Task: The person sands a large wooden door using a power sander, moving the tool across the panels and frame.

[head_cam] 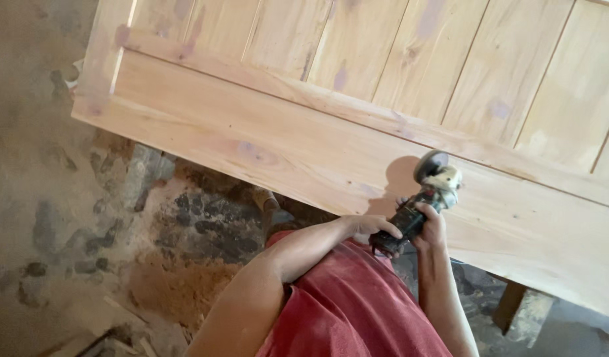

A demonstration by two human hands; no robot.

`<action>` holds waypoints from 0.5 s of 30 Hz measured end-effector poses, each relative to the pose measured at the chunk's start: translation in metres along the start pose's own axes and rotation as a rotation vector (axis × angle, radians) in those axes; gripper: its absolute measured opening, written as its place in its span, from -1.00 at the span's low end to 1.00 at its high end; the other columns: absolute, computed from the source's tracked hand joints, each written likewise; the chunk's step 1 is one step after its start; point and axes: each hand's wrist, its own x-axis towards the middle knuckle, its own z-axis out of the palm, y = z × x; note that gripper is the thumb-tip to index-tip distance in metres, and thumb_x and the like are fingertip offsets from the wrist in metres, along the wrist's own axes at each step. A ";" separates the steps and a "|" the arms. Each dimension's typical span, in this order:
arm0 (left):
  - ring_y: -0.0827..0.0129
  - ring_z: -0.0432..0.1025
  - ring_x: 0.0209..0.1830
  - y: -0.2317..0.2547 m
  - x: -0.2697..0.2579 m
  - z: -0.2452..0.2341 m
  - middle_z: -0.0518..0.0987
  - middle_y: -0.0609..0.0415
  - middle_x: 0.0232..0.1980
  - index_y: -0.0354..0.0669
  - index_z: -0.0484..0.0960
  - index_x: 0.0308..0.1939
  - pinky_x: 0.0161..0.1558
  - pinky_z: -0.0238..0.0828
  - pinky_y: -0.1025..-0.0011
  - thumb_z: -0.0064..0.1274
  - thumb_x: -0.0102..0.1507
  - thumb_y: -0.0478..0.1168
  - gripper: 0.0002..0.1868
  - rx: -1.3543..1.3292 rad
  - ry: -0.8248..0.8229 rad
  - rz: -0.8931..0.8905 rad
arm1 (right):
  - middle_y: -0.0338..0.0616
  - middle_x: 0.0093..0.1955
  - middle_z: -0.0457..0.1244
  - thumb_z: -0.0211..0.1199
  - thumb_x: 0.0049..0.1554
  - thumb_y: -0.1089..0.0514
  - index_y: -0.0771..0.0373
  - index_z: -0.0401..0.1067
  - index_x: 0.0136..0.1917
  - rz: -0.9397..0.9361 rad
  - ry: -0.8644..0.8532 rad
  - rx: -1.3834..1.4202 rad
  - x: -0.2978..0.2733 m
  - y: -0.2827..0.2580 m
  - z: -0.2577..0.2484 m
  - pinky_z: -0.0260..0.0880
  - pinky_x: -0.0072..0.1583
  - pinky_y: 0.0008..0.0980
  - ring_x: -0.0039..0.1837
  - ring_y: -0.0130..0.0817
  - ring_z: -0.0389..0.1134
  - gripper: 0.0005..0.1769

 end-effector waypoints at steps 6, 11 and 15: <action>0.36 0.51 -0.18 0.005 -0.077 -0.058 0.62 -0.01 -0.11 -0.30 0.55 0.12 -0.15 0.49 0.35 0.03 0.35 0.25 -0.35 0.163 0.506 0.121 | 0.01 -0.17 0.31 0.14 0.05 0.36 0.41 0.37 0.01 -0.070 0.132 -0.243 0.032 0.087 0.115 0.48 -0.13 -0.18 -0.19 -0.16 0.40 -0.79; 0.42 0.53 -0.11 0.021 -0.231 -0.128 0.66 0.00 -0.05 -0.36 0.61 0.15 -0.06 0.48 0.45 -0.02 0.33 0.31 -0.26 0.151 0.719 0.251 | -0.01 -0.25 0.31 0.17 0.05 0.35 0.40 0.42 -0.11 -0.038 0.128 -0.266 0.069 0.202 0.245 0.45 -0.17 -0.22 -0.24 -0.18 0.38 -0.89; 0.42 0.53 -0.18 0.044 -0.360 -0.179 0.67 0.04 -0.10 -0.36 0.64 0.12 -0.12 0.47 0.42 0.04 0.31 0.28 -0.29 0.128 0.933 0.303 | 0.04 -0.29 0.33 0.28 -0.10 0.35 0.43 0.44 -0.19 -0.003 0.008 -0.483 0.092 0.289 0.366 0.47 -0.21 -0.20 -0.28 -0.12 0.40 -0.84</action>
